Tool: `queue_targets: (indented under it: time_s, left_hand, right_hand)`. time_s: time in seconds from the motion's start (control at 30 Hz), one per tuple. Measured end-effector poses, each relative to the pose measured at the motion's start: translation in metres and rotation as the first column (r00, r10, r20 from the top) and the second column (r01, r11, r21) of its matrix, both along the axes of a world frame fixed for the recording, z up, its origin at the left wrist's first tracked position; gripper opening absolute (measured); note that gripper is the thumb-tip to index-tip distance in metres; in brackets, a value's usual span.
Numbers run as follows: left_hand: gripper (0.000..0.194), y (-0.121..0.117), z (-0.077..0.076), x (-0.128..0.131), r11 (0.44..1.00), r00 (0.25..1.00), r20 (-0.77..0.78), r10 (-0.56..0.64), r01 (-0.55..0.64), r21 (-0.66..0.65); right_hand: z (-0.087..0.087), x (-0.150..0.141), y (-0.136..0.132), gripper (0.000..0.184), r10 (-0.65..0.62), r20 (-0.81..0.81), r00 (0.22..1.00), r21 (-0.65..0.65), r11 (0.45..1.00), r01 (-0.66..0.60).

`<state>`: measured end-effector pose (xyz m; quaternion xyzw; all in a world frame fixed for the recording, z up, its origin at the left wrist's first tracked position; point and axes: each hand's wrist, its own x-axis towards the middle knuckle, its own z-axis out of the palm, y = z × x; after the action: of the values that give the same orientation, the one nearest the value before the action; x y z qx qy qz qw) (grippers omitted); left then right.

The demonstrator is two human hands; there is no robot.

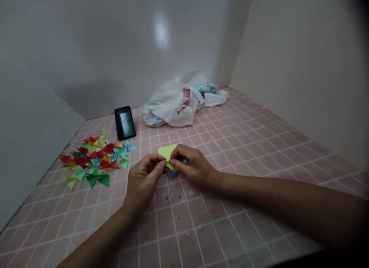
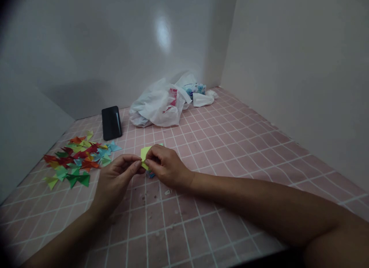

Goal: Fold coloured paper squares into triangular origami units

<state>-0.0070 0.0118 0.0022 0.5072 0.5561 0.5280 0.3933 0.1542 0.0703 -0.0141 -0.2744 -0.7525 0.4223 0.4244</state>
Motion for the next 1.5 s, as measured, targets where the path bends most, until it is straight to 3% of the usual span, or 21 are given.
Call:
queue_targets:
  time_s: [0.23,0.3,0.4,0.5,0.6,0.73,0.8,0.87,1.03,1.17,1.23,1.3,1.37,1.5]
  left_hand:
    - [0.021,0.001,-0.001,0.001,0.999,0.996,0.084,0.029,-0.028,-0.016]
    - [0.027,0.001,-0.001,0.002,1.000,0.994,0.108,0.012,-0.011,-0.012]
    - [0.030,0.001,-0.001,0.003,1.000,0.994,0.113,0.016,-0.016,-0.001]
    - [0.028,0.001,-0.001,0.005,1.000,0.987,0.159,0.026,-0.024,-0.014]
    - [0.026,-0.001,-0.001,0.006,0.999,0.972,0.235,0.010,0.000,-0.040]
    - [0.027,-0.003,-0.001,0.005,0.998,0.960,0.280,-0.009,0.027,-0.060]
    - [0.028,-0.003,-0.002,0.004,0.998,0.960,0.279,-0.008,0.024,-0.055]
    - [0.029,-0.002,-0.002,0.003,0.999,0.963,0.268,0.000,0.011,-0.037]
    - [0.028,0.000,-0.002,0.001,0.999,0.974,0.224,0.024,-0.031,0.029]
    - [0.026,0.000,0.001,0.001,0.997,0.987,0.161,0.023,-0.036,0.074]
    - [0.024,0.000,0.002,0.001,0.995,0.993,0.119,0.010,-0.022,0.099]
    - [0.024,-0.001,0.002,0.001,0.994,0.995,0.095,-0.002,-0.008,0.109]
    - [0.026,-0.001,0.001,0.000,0.995,0.995,0.102,-0.013,0.002,0.104]
    - [0.030,0.001,-0.001,-0.002,0.998,0.979,0.198,-0.052,0.041,0.057]
  right_hand:
    - [0.001,0.000,0.001,0.009,0.001,-0.024,1.000,-0.093,0.996,-0.003]
    - [0.001,0.000,0.000,0.009,-0.004,-0.019,1.000,-0.049,0.999,0.003]
    - [0.001,0.000,-0.001,0.011,-0.019,-0.009,1.000,0.127,0.992,0.020]
    - [-0.001,0.000,-0.004,0.011,-0.028,0.009,1.000,0.351,0.936,0.024]
    - [-0.003,0.001,-0.005,0.012,-0.038,0.071,0.997,0.544,0.839,-0.007]
    - [-0.007,0.000,-0.005,0.024,-0.143,0.097,0.985,0.705,0.708,0.034]
    - [-0.008,0.000,-0.005,0.027,-0.180,0.112,0.977,0.724,0.689,0.044]
    - [-0.007,0.001,-0.005,0.027,-0.167,0.147,0.975,0.711,0.703,0.013]
    - [0.002,0.004,-0.008,0.011,-0.050,0.046,0.998,0.529,0.849,0.018]
    - [0.008,0.003,-0.007,0.012,-0.055,-0.026,0.998,0.085,0.995,0.057]
    - [0.008,0.000,-0.006,0.014,0.023,-0.106,0.994,-0.192,0.980,-0.043]
    - [0.007,-0.002,-0.005,0.016,0.092,-0.209,0.974,-0.373,0.913,-0.166]
    - [0.006,-0.004,-0.004,0.018,0.099,-0.257,0.961,-0.452,0.867,-0.210]
    - [0.006,-0.004,-0.004,0.019,0.043,-0.270,0.962,-0.477,0.862,-0.172]
